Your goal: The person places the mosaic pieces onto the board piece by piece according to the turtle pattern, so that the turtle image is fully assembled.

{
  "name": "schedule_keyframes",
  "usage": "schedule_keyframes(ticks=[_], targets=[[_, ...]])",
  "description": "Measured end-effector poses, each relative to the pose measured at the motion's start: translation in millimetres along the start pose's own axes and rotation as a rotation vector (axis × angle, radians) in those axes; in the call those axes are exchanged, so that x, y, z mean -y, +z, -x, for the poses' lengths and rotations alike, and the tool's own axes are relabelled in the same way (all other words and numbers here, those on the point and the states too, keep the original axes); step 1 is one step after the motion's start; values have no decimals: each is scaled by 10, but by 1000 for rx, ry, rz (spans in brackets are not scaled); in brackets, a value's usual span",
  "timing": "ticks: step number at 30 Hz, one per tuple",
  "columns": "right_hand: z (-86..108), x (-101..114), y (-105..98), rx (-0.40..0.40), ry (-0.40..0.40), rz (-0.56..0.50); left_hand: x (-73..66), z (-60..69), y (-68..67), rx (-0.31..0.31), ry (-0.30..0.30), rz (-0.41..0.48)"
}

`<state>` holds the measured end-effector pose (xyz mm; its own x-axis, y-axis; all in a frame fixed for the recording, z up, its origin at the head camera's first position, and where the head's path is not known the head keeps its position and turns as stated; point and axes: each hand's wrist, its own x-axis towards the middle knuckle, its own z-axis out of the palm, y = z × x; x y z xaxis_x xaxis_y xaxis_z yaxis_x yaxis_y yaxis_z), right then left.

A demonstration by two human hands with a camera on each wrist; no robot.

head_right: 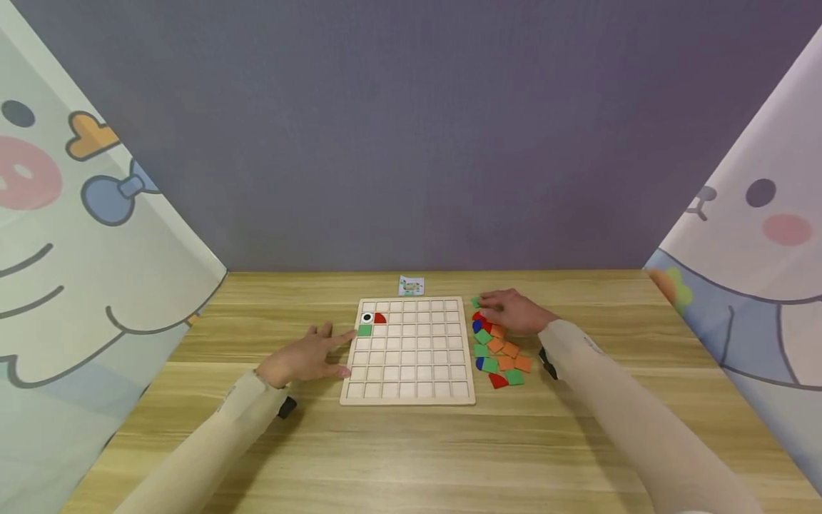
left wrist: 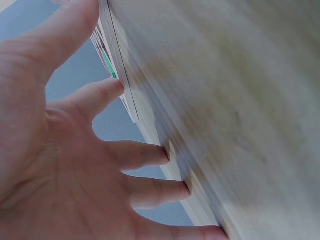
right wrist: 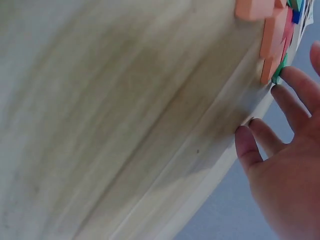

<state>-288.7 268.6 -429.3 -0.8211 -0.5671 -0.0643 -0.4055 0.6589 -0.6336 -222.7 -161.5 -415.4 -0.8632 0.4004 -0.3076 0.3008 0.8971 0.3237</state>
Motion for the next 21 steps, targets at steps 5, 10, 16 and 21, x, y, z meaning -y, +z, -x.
schedule_keyframes(ticks=[5,10,16,21], targets=[[8,-167,-62,-47,-1,36,-16,8,-4,8,-10,2],[46,-317,-155,-101,25,109,-16,4,-6,2,-5,-2],[106,-400,-194,-193,80,187,-18,5,-7,2,-8,1],[135,-407,-167,-269,99,162,-21,7,10,3,-17,7]])
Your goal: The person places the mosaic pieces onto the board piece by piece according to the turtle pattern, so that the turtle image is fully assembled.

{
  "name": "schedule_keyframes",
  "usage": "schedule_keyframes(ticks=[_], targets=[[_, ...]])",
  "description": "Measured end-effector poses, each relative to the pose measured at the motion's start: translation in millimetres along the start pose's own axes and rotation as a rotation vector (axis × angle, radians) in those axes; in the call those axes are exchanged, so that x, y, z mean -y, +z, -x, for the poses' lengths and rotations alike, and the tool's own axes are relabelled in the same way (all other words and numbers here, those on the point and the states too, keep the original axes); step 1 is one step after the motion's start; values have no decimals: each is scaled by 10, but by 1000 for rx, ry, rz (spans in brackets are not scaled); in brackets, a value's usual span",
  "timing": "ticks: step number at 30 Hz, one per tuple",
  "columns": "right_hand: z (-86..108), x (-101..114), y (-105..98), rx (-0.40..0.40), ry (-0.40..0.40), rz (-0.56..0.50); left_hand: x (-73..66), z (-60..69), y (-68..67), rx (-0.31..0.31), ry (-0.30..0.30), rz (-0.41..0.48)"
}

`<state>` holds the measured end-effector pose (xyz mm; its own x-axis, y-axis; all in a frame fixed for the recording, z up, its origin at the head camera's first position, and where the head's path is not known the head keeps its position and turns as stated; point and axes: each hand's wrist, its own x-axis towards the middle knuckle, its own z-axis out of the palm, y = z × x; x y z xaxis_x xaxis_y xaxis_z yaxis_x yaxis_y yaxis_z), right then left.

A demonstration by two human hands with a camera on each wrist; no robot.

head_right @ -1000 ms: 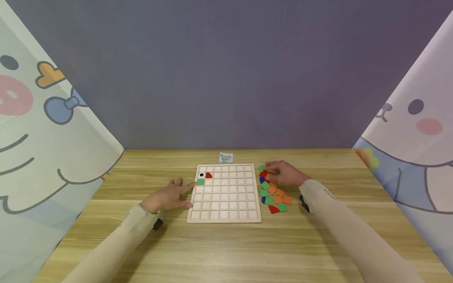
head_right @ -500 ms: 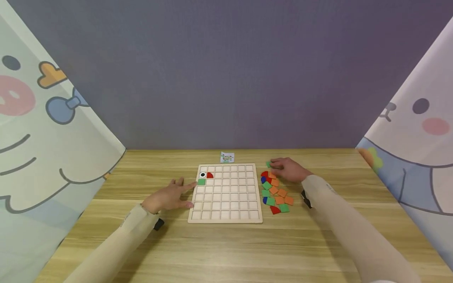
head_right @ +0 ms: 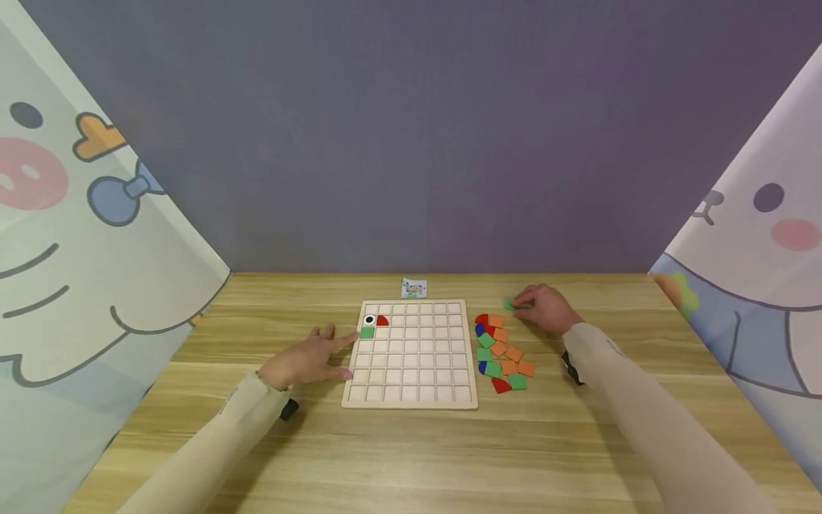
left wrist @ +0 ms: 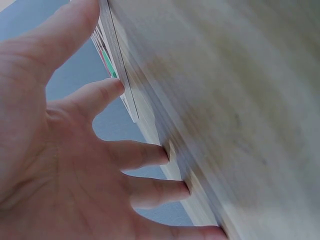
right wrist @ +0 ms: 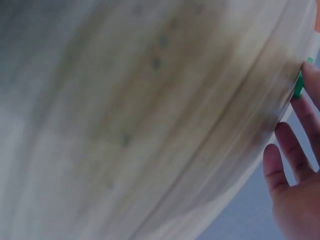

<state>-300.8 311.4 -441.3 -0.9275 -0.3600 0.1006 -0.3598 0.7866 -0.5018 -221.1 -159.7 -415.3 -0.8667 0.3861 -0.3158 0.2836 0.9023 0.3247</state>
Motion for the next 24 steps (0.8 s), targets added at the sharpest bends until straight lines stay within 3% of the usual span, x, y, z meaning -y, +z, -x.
schedule_keyframes(ticks=[11,24], targets=[[-7,17,-1,-52,48,-29,2,-7,10,-18,3,-18],[-4,40,13,-79,16,-21,13,-11,8,-20,2,-32]])
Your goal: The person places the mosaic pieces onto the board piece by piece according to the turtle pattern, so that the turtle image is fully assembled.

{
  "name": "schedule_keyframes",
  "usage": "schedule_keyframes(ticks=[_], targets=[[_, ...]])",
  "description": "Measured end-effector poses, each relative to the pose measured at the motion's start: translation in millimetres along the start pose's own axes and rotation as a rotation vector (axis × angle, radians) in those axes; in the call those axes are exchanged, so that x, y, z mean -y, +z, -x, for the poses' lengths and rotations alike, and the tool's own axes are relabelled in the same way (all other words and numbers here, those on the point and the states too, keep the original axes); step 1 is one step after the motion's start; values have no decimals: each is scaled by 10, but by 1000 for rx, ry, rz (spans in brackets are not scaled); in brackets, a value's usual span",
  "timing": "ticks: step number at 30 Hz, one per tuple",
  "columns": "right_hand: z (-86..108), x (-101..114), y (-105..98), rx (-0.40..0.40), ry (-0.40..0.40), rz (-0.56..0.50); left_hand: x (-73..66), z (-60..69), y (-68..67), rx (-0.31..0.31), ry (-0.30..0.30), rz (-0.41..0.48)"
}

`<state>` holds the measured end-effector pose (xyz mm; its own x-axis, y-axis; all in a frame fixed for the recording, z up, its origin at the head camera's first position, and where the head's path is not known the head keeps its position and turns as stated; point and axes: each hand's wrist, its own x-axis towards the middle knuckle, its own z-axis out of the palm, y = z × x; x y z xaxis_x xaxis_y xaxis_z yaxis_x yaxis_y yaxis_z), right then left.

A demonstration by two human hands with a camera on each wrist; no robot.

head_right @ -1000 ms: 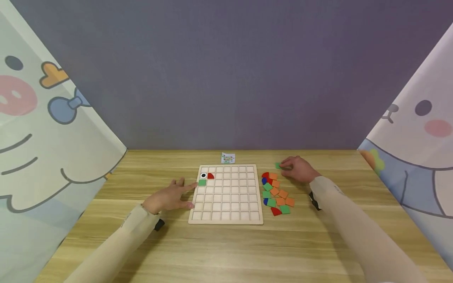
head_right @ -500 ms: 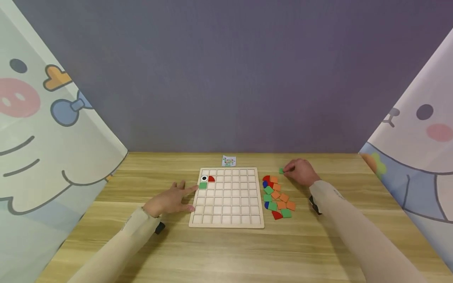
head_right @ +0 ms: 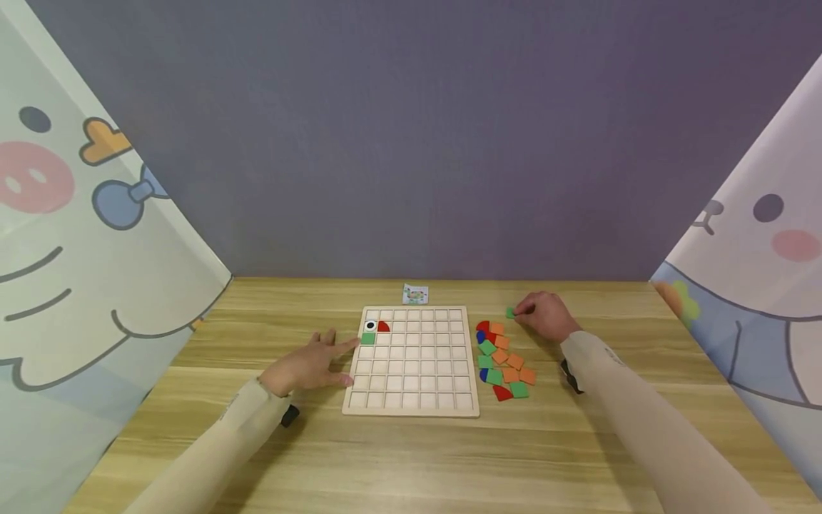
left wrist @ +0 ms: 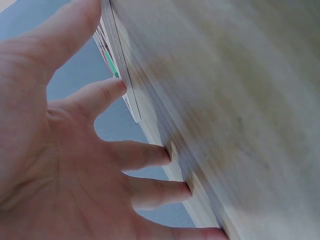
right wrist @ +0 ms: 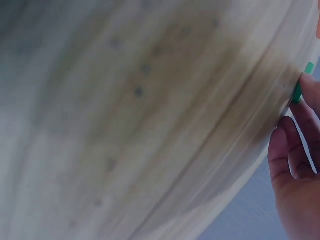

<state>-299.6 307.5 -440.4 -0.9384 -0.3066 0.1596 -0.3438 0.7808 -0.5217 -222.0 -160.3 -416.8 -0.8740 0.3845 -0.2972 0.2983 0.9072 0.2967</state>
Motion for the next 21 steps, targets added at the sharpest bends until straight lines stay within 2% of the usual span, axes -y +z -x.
schedule_keyframes(ticks=[7,13,16,21], targets=[[40,-24,-13,35,28,-74,-7,1,8,2,10,3],[27,-32,-25,48,78,-93,-18,8,14,3,1,12],[9,106,-40,9,57,-98,-20,13,8,1,6,23],[-24,563,-37,-14,-52,-123,-22,21,-3,2,13,44]])
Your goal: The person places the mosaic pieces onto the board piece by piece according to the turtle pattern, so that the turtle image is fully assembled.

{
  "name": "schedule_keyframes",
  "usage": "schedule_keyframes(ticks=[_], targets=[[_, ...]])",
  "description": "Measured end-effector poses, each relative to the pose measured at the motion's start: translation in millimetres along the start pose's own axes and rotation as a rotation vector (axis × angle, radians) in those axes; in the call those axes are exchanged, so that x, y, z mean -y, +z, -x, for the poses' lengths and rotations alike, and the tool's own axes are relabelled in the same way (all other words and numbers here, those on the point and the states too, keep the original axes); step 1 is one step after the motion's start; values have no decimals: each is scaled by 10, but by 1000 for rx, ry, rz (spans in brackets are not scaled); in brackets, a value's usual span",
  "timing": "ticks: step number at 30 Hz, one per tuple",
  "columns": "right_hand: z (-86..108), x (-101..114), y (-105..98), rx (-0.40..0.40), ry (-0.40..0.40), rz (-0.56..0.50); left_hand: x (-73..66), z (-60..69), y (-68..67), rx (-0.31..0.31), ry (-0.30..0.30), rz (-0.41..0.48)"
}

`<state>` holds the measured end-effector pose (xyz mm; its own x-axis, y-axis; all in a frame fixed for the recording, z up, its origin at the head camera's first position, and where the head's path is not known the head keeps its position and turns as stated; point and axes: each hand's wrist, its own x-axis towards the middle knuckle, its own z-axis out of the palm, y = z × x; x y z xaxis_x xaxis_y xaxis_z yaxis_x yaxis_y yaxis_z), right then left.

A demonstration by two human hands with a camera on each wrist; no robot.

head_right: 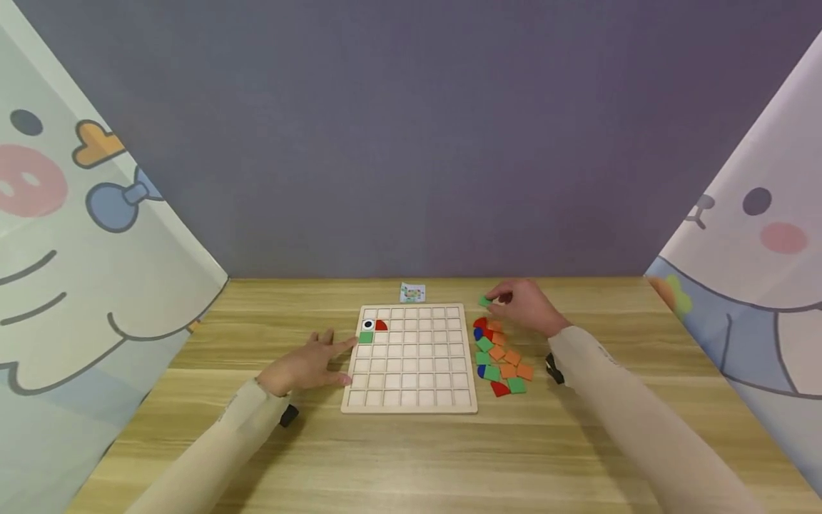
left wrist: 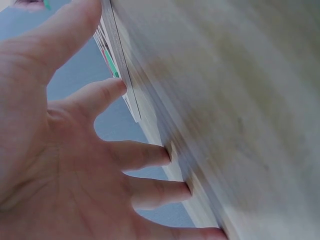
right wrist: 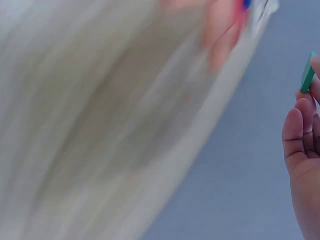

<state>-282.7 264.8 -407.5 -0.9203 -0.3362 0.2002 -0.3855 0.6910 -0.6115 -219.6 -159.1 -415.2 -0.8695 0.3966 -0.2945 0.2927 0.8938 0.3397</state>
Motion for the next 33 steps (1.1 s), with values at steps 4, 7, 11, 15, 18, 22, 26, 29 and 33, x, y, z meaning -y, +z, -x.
schedule_keyframes(ticks=[4,7,11,15,18,22,26,29,33], targets=[[-79,329,160,61,-87,-25,6,-3,-9,-3,3,-9],[-99,502,304,110,-149,-30,-9,-15,0,0,14,-7],[-149,650,487,157,-228,-47,-11,-18,-2,2,13,-9],[-207,743,680,219,-253,-80,-6,-8,-12,5,1,-10],[-259,822,832,267,-251,-94,-7,-2,-16,5,1,-16],[-380,964,1033,309,-247,-63,-1,-3,-25,2,7,-20],[-493,1120,1195,329,-202,-28,6,-8,-26,5,1,-26],[-543,1205,1281,322,-151,-19,13,-11,-27,7,-1,-28],[-572,1239,1366,304,-140,-33,25,-18,-20,3,4,-36]])
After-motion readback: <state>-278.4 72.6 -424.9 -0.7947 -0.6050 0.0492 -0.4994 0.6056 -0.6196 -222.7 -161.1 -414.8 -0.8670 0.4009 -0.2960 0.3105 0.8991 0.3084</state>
